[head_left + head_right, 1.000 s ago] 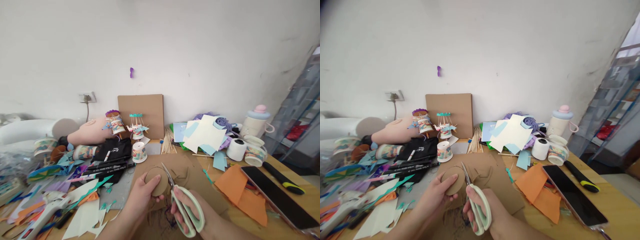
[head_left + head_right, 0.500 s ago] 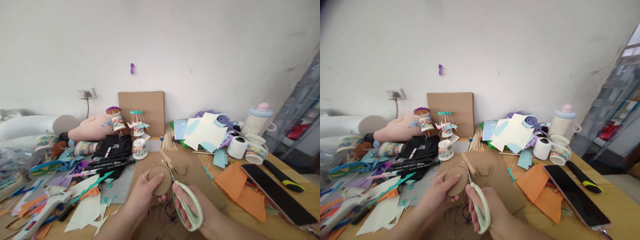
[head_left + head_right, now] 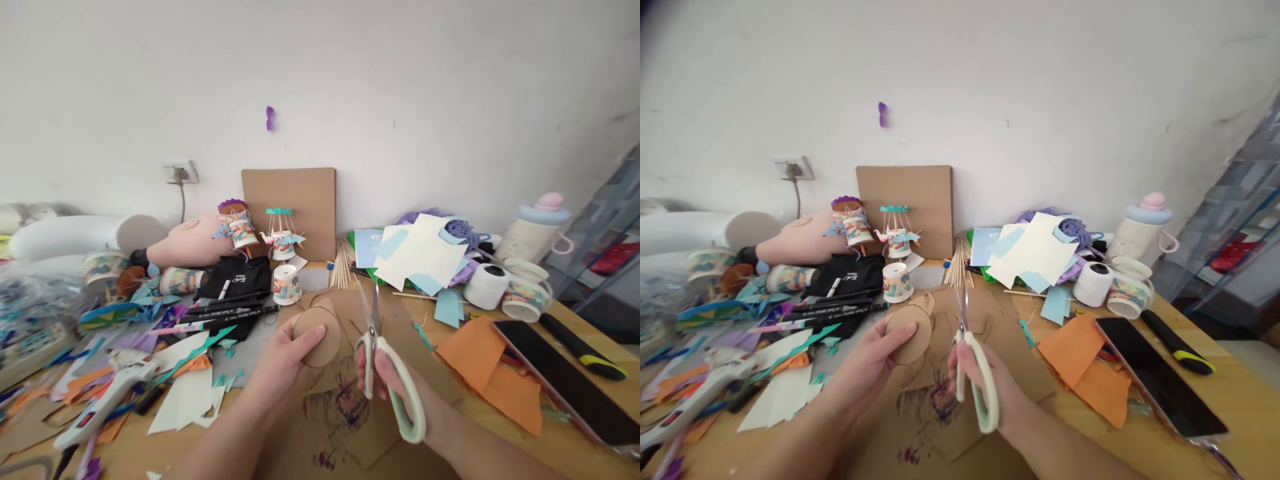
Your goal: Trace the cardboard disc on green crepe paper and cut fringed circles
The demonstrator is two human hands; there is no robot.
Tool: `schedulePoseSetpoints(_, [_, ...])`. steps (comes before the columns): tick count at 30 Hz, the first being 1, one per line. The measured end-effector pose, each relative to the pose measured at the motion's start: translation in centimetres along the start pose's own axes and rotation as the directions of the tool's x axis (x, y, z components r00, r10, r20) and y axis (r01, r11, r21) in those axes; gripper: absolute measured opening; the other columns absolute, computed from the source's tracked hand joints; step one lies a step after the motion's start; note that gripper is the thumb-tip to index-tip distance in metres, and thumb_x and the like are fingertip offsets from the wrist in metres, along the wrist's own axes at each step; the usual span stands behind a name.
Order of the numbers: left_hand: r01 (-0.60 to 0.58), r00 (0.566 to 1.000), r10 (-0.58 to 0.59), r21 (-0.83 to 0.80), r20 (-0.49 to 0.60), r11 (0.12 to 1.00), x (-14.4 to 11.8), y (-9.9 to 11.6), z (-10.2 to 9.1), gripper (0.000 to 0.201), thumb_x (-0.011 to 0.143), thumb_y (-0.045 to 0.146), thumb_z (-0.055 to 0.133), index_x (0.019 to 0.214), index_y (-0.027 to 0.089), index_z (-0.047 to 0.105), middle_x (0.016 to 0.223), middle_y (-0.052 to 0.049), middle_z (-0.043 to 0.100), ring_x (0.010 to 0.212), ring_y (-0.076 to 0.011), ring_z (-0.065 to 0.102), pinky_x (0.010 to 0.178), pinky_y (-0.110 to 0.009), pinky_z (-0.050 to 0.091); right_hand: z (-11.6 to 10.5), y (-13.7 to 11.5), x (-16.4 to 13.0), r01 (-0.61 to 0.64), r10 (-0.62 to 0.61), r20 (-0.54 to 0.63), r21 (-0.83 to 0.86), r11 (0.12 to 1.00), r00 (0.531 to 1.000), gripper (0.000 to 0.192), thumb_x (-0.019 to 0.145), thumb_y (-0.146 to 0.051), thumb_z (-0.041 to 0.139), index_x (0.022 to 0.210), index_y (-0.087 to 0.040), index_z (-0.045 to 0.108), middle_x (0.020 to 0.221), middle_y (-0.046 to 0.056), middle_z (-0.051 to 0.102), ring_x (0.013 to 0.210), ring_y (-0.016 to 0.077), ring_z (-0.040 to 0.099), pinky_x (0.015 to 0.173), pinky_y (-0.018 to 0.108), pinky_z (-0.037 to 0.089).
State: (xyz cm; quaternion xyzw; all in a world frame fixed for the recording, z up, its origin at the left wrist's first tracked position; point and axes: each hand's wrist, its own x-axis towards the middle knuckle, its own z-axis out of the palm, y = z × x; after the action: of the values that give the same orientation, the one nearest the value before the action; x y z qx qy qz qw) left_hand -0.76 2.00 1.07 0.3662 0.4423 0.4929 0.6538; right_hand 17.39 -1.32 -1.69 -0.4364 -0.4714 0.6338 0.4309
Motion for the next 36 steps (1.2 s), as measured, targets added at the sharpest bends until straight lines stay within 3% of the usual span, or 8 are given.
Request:
schedulePoseSetpoints(2, [-0.011,1.000,0.011,-0.028,0.009,1.000,0.1,-0.1,-0.1,0.039,0.060,0.034,0.085,0.090,0.017,0.068,0.082,-0.003,0.074,0.073,-0.0179,0.067,0.068,-0.026,0.051,0.0,0.1,-0.2,0.105,-0.104,0.009,-0.134,0.985,0.995,0.058,0.072,-0.077,0.056,0.076,-0.019,0.051,0.073,-0.001,0.051,0.065,0.0133,0.048,0.059,0.026,0.039])
schedulePoseSetpoints(6, [-0.015,1.000,0.017,-0.085,0.019,0.996,-0.2,-0.3,0.0,0.039,0.059,0.030,0.085,0.092,0.017,0.068,0.081,-0.002,0.073,0.071,-0.0160,0.065,0.067,-0.025,0.050,0.0,0.3,-0.8,0.117,-0.101,0.066,-0.313,0.943,0.993,0.056,0.077,-0.076,0.052,0.078,-0.019,0.050,0.070,-0.001,0.049,0.066,0.0139,0.044,0.062,0.026,0.037])
schedulePoseSetpoints(13, [-0.018,0.998,0.023,-0.091,0.056,0.996,-1.0,-0.9,0.6,0.041,0.059,0.035,0.085,0.091,0.017,0.067,0.075,-0.001,0.071,0.063,-0.0136,0.062,0.060,-0.022,0.050,0.4,2.1,-1.5,0.148,-0.099,0.198,-0.250,0.957,0.975,0.060,0.083,-0.075,0.042,0.077,-0.017,0.053,0.070,0.002,0.052,0.062,0.0138,0.050,0.056,0.024,0.041])
schedulePoseSetpoints(18, [-0.042,0.997,0.044,-0.029,0.058,0.999,-1.4,-1.0,0.7,0.042,0.061,0.035,0.085,0.094,0.017,0.065,0.070,0.000,0.068,0.061,-0.0127,0.062,0.058,-0.021,0.050,0.6,1.1,-1.8,0.196,-0.126,0.268,-0.251,0.948,0.955,0.064,0.079,-0.079,0.042,0.078,-0.017,0.055,0.067,0.002,0.054,0.061,0.0137,0.052,0.056,0.024,0.042])
schedulePoseSetpoints(32, [-0.064,0.998,0.067,0.116,-0.017,0.991,-1.6,-0.9,0.3,0.064,0.056,0.041,0.086,0.110,0.015,0.063,0.081,-0.004,0.074,0.068,-0.0174,0.066,0.060,-0.025,0.054,0.5,1.1,-1.6,0.162,-0.092,0.269,-0.251,0.954,0.959,0.064,0.077,-0.081,0.044,0.076,-0.017,0.052,0.063,0.000,0.051,0.056,0.0110,0.048,0.052,0.021,0.040])
schedulePoseSetpoints(36, [-0.076,0.996,0.081,0.113,-0.040,0.991,-1.5,-1.1,0.0,0.066,0.054,0.041,0.086,0.111,0.015,0.063,0.090,-0.006,0.075,0.078,-0.0206,0.069,0.064,-0.025,0.055,0.3,1.8,-1.4,0.161,-0.089,0.270,-0.258,0.953,0.959,0.063,0.077,-0.080,0.045,0.075,-0.018,0.050,0.062,-0.001,0.050,0.055,0.0098,0.046,0.051,0.019,0.039])
